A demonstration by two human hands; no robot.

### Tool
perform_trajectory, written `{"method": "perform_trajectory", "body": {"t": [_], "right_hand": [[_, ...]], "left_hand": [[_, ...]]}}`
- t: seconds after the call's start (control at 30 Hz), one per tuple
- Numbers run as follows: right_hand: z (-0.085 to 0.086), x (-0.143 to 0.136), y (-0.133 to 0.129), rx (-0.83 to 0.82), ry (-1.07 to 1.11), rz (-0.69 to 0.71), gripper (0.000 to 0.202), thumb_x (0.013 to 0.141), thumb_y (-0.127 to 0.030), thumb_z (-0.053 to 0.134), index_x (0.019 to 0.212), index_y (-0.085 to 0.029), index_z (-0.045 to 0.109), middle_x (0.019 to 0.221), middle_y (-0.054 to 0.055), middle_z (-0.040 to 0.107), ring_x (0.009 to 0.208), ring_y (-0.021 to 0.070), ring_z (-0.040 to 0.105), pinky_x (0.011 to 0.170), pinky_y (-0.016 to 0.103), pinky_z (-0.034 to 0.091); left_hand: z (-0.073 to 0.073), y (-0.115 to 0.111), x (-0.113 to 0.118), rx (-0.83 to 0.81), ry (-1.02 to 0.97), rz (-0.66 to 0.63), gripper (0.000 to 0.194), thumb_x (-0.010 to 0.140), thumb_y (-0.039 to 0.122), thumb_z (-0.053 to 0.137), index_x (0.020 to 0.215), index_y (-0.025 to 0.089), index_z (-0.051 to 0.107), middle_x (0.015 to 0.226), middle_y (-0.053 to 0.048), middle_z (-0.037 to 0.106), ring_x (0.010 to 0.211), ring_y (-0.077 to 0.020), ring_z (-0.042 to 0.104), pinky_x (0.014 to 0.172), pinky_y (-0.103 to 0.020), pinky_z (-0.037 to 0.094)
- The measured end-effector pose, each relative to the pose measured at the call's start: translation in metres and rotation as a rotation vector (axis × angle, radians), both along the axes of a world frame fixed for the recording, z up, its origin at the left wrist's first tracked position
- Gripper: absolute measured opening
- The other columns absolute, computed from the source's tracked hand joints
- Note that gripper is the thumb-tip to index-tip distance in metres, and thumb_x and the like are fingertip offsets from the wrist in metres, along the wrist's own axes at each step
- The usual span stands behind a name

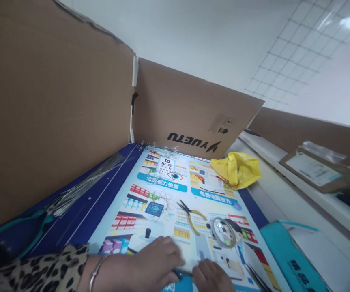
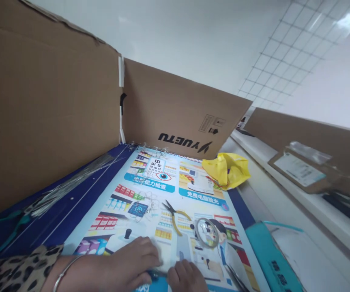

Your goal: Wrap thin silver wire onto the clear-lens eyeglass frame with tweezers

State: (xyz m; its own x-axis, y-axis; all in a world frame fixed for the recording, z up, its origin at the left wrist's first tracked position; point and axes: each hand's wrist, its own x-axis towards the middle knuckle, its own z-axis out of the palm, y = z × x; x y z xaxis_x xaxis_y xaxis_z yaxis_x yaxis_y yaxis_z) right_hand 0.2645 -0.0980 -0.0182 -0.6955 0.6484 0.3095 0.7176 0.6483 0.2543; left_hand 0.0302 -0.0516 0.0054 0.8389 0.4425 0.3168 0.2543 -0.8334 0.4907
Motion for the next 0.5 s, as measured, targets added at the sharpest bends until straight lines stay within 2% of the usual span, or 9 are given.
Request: {"method": "perform_trajectory", "body": {"t": [0.17,0.33,0.5], "right_hand": [[0.013,-0.002,-0.011,-0.117,0.001,-0.029,0.015,0.077,-0.007,0.046,0.074,-0.021,0.042,0.067,0.0,0.051,0.059,0.0171,0.045,0.055,0.03,0.028],[0.015,0.003,-0.014,-0.211,-0.026,-0.125,0.017,0.076,-0.009,0.055,0.078,-0.021,0.045,0.075,0.0,0.052,0.068,0.0185,0.044,0.061,0.032,0.029],[0.02,0.0,-0.014,-0.252,-0.028,-0.158,0.018,0.077,-0.026,0.063,0.078,-0.02,0.046,0.075,0.0,0.053,0.072,0.0189,0.044,0.064,0.033,0.031]], "left_hand": [[0.006,-0.003,-0.001,-0.062,0.018,0.002,0.025,0.082,0.027,0.052,0.107,0.022,0.051,0.103,-0.006,0.057,0.093,-0.0214,0.048,0.083,-0.034,0.037],[0.014,-0.003,-0.002,-0.17,0.06,0.01,0.028,0.082,0.023,0.052,0.11,0.024,0.051,0.108,-0.005,0.055,0.098,-0.0219,0.046,0.087,-0.036,0.037],[0.015,0.0,-0.003,-0.193,0.008,0.002,0.029,0.086,0.023,0.048,0.115,0.023,0.05,0.111,-0.006,0.055,0.102,-0.0213,0.046,0.09,-0.037,0.037]]}}
